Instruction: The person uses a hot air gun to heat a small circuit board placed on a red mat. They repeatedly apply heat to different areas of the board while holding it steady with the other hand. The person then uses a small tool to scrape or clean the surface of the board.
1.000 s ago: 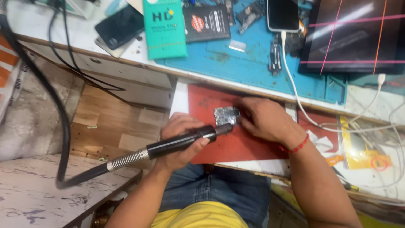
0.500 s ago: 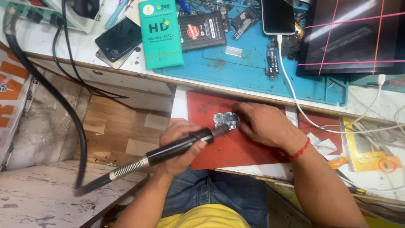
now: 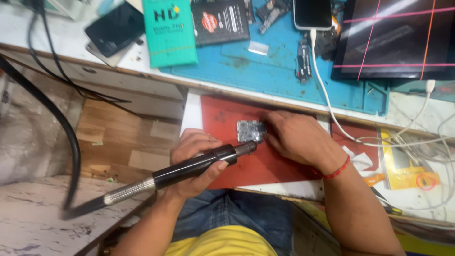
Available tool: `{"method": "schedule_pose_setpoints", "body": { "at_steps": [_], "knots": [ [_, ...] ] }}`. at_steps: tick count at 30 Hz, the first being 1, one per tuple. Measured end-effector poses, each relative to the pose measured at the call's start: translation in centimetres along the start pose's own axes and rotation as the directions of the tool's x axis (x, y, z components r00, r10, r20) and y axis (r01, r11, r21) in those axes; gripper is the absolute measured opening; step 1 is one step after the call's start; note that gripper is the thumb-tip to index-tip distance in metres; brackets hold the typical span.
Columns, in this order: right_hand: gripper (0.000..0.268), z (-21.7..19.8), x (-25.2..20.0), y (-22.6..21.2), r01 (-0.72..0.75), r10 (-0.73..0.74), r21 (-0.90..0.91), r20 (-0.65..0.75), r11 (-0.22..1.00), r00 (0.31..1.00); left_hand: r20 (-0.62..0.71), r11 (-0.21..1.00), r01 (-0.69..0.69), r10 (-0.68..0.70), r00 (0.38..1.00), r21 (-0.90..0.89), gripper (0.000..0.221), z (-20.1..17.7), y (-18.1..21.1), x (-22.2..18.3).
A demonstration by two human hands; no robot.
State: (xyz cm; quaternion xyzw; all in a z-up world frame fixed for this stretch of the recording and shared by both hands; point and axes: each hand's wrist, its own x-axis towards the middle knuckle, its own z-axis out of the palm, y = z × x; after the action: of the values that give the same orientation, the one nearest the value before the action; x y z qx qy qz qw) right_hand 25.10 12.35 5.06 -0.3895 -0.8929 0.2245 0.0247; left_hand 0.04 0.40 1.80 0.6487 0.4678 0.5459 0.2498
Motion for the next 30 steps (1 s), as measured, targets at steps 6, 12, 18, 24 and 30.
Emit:
{"method": "schedule_pose_setpoints", "body": {
  "at_steps": [6,12,18,24,30],
  "knots": [
    [0.037,-0.3,0.0,0.1,0.034,-0.035,-0.013,-0.022,0.999,0.999,-0.016,0.999,0.036,-0.036,0.999,0.021,0.034,0.1,-0.4,-0.2],
    [0.042,-2.4,0.2,-1.7,-0.022,0.000,0.339,0.064,0.940,0.998,-0.158,0.979,0.200,-0.202,0.967,-0.027,0.030,0.0,-0.5,-0.4],
    [0.021,-2.7,-0.6,-2.1,-0.181,0.123,0.539,0.142,0.823,0.982,-0.119,0.984,0.176,-0.173,0.978,0.019,0.030,-0.2,-0.4,-0.9],
    [0.014,-2.4,-0.4,-0.7,0.067,-0.059,0.200,-0.042,0.978,0.997,-0.147,0.990,0.134,-0.126,0.981,0.046,0.027,0.1,-0.5,-0.4],
    [0.028,-1.5,-0.1,-0.8,-0.161,0.157,0.064,0.072,0.985,0.985,-0.117,0.999,0.019,-0.022,0.993,-0.030,0.031,0.6,-1.0,-0.6]
  ]
}}
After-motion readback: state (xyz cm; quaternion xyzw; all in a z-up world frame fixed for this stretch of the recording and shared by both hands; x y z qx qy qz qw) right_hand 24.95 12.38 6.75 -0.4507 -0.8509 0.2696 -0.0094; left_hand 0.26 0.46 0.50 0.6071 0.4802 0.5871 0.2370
